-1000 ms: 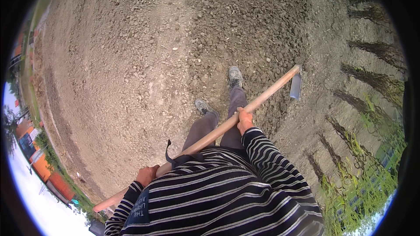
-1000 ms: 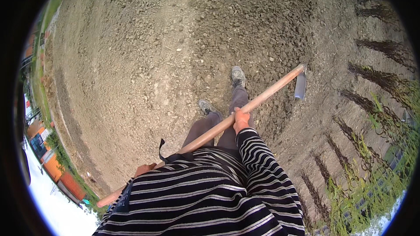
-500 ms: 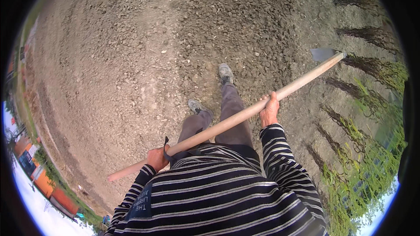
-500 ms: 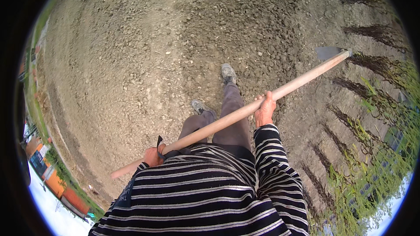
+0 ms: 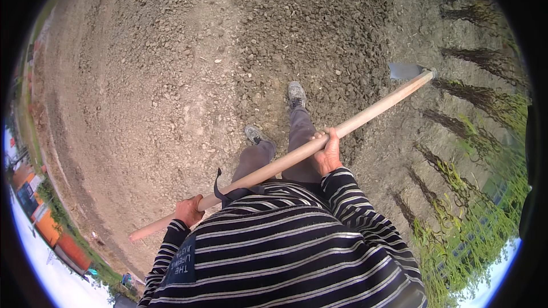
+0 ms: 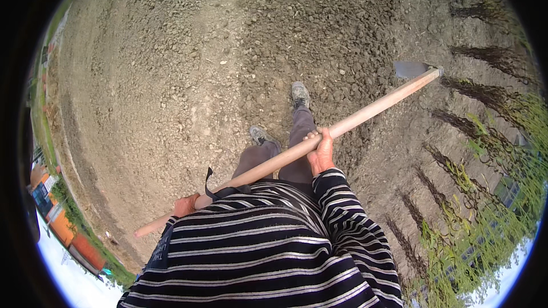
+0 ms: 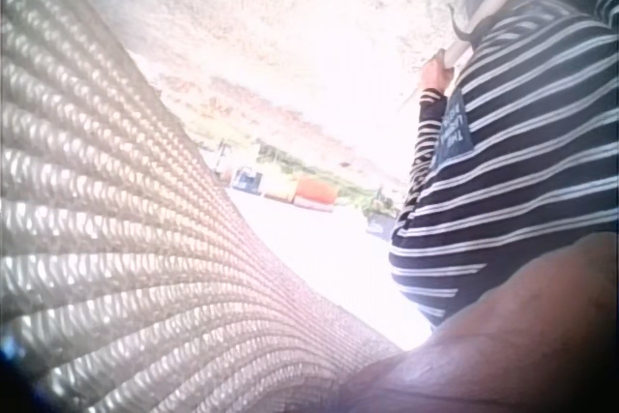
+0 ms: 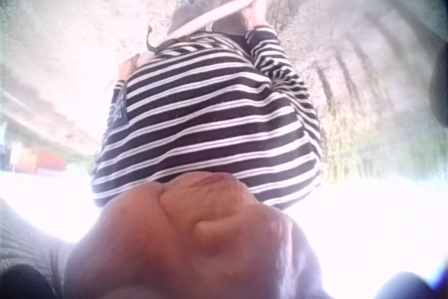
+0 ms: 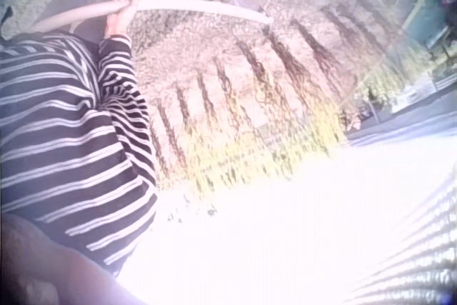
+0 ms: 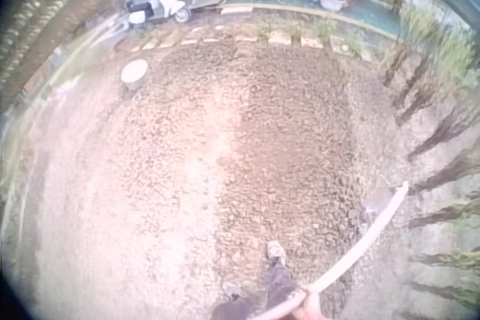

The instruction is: The person uses a hoe to repeatedly strike and break up compacted soil in an outdoor area. The person moves the tool back and forth across the ground, loosening clumps and leveling the surface.

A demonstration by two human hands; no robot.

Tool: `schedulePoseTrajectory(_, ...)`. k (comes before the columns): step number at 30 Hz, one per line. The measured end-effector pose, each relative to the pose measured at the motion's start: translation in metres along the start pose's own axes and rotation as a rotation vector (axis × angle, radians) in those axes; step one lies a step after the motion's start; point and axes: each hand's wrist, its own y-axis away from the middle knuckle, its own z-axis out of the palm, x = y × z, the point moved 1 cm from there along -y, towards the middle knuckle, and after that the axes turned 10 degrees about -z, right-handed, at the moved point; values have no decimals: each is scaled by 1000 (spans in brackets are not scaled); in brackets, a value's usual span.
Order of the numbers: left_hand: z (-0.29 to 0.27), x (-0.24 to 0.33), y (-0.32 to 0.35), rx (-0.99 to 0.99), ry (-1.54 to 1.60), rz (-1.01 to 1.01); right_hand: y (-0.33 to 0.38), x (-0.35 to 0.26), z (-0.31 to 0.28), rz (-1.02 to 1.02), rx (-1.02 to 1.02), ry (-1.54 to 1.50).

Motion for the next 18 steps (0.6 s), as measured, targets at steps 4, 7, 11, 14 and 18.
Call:
schedulePoseTrajectory(4, -5, 33, -19, 71, 56, 108, -8, -68, 9, -117, 22, 48)
schedulePoseTrajectory(7, -23, 59, -20, 123, 33, 171, -38, -109, 19, -260, 105, 186)
schedulePoseTrajectory(11, -68, 69, 7, 115, -25, 43, -64, -65, 27, -179, 236, 153)
schedulePoseTrajectory(14, -105, 50, 56, 82, -180, -177, -60, 20, 28, 130, 232, 157)
schedulePoseTrajectory(18, -120, 37, 68, 149, -246, -276, -54, 49, 35, 311, 252, 126)
